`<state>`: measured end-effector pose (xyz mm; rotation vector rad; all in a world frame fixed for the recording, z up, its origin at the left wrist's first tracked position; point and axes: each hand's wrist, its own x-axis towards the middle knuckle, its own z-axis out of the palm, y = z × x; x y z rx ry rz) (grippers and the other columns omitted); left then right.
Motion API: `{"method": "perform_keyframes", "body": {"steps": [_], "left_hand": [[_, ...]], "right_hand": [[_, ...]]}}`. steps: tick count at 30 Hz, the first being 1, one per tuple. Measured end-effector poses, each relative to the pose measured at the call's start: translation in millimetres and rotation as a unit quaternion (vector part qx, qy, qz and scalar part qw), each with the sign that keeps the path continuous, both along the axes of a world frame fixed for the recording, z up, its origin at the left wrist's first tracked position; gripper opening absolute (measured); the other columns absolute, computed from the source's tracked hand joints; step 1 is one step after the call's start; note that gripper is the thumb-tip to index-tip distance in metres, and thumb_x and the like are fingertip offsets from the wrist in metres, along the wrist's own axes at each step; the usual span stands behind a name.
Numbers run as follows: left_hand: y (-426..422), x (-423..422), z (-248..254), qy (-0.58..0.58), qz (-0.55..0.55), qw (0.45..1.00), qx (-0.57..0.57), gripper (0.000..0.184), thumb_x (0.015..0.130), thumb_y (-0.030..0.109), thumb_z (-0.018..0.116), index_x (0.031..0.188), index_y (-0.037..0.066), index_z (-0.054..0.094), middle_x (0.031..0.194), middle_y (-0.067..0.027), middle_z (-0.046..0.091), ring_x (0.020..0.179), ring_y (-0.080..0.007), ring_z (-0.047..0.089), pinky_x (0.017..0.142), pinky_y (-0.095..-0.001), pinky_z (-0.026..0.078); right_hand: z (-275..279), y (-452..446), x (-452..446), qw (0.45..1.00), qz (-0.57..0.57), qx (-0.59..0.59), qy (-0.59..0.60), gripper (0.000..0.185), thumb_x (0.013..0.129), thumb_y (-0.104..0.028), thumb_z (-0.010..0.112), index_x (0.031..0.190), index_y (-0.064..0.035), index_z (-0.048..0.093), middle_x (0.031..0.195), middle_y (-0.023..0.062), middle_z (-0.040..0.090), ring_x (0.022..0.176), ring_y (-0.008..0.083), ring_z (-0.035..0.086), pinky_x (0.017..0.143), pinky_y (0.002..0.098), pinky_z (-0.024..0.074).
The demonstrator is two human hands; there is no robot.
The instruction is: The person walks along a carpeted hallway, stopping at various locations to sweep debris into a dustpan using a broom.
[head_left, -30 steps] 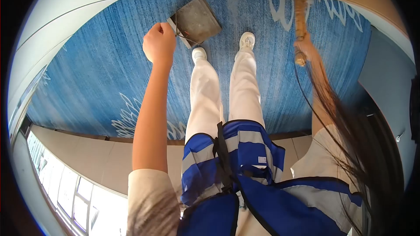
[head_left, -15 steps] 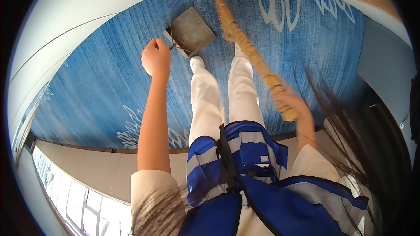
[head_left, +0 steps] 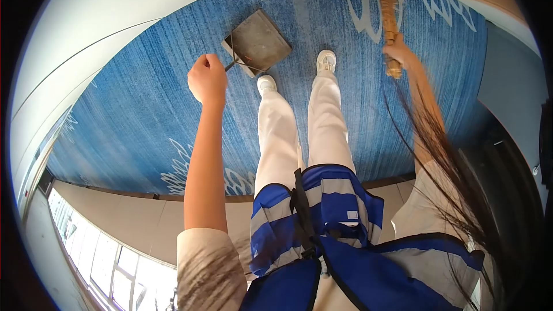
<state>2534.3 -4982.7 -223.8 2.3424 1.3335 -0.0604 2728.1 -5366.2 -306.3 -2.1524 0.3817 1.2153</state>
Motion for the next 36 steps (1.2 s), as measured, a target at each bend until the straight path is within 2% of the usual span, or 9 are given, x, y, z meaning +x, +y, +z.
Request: {"method": "perform_keyframes", "body": {"steps": [5,6,9,19,21,24,28,34,36], "left_hand": [[-2,4,4,0.005,0.006,1.0,-0.009,0.032,0.076,0.026,0.041,0.06,0.004,0.056,0.055,-0.0129,0.054,0.051,-0.0301,0.052,0.051,-0.0385,0.042],[-2,6,5,0.005,0.006,1.0,-0.007,0.032,0.077,0.026,0.04,0.06,0.004,0.056,0.055,-0.0128,0.054,0.05,-0.0301,0.052,0.051,-0.0385,0.042],[-3,5,5,0.006,-0.006,1.0,-0.005,0.032,0.077,0.026,0.04,0.06,0.004,0.056,0.056,-0.0135,0.055,0.051,-0.0313,0.053,0.05,-0.0388,0.042],[1,-4,8,-0.016,-0.07,0.997,-0.023,0.035,0.079,0.03,0.04,0.067,0.004,0.06,0.065,-0.0167,0.059,0.063,-0.0367,0.056,0.059,-0.043,0.044],[6,-9,11,-0.031,-0.085,0.991,-0.095,0.038,0.081,0.032,0.038,0.07,0.004,0.061,0.066,-0.0155,0.06,0.065,-0.0352,0.057,0.061,-0.0419,0.044],[12,-28,13,-0.001,-0.156,0.969,-0.19,0.042,0.082,0.036,0.038,0.073,0.003,0.061,0.067,-0.0135,0.061,0.067,-0.032,0.058,0.062,-0.0397,0.044],[52,-57,-33,0.11,-0.249,0.937,-0.22,0.038,0.078,0.033,0.044,0.068,0.0,0.059,0.058,-0.0122,0.058,0.056,-0.0249,0.057,0.057,-0.0342,0.045],[33,-67,21,0.113,-0.168,0.913,-0.355,0.033,0.08,0.026,0.045,0.069,-0.003,0.057,0.064,-0.0089,0.056,0.052,-0.0147,0.051,0.048,-0.0279,0.044],[13,-57,36,0.125,-0.177,0.918,-0.332,0.031,0.08,0.025,0.045,0.069,-0.001,0.056,0.063,-0.0077,0.054,0.052,-0.0143,0.05,0.049,-0.0272,0.045]], "right_hand": [[5,47,-120,0.995,0.092,0.006,-0.022,0.081,0.064,-0.006,0.058,0.128,0.0021,0.009,0.101,0.0259,0.048,0.082,0.0306,0.056,0.062,0.0358,0.0491],[-68,4,-181,0.957,0.181,0.093,-0.205,0.086,0.064,-0.006,0.058,0.13,0.0012,0.003,0.107,0.0275,0.046,0.079,0.0307,0.057,0.06,0.0351,0.0493],[100,120,-204,0.988,0.037,0.057,0.138,0.089,0.063,-0.006,0.057,0.132,-0.0023,0.0,0.092,0.0261,0.053,0.067,0.0317,0.059,0.058,0.0355,0.0485],[147,24,-228,0.942,-0.053,0.262,0.203,0.082,0.06,-0.009,0.059,0.132,-0.0134,0.02,0.087,0.0131,0.054,0.066,0.0188,0.055,0.055,0.0267,0.0456],[214,11,-216,0.961,-0.026,0.161,0.225,0.078,0.063,-0.001,0.055,0.132,-0.0109,0.02,0.091,0.0139,0.053,0.059,0.0182,0.055,0.049,0.0302,0.045],[194,-50,-296,0.993,-0.021,0.115,0.024,0.083,0.061,-0.01,0.059,0.133,-0.0147,0.019,0.09,0.0165,0.055,0.067,0.0236,0.056,0.058,0.0312,0.0459],[208,-74,-368,0.989,-0.149,-0.004,0.011,0.084,0.063,-0.006,0.056,0.135,-0.0141,0.012,0.09,0.0203,0.055,0.06,0.0224,0.057,0.052,0.032,0.0463],[146,-117,-460,0.92,-0.368,-0.139,0.01,0.072,0.064,-0.009,0.056,0.126,-0.0118,0.019,0.084,0.0171,0.054,0.066,0.0261,0.057,0.052,0.0364,0.0449],[147,-138,-457,0.801,-0.592,-0.082,0.037,0.043,0.069,-0.01,0.054,0.108,-0.0031,0.039,0.074,0.0141,0.054,0.055,0.0231,0.055,0.044,0.0336,0.0424]]}}
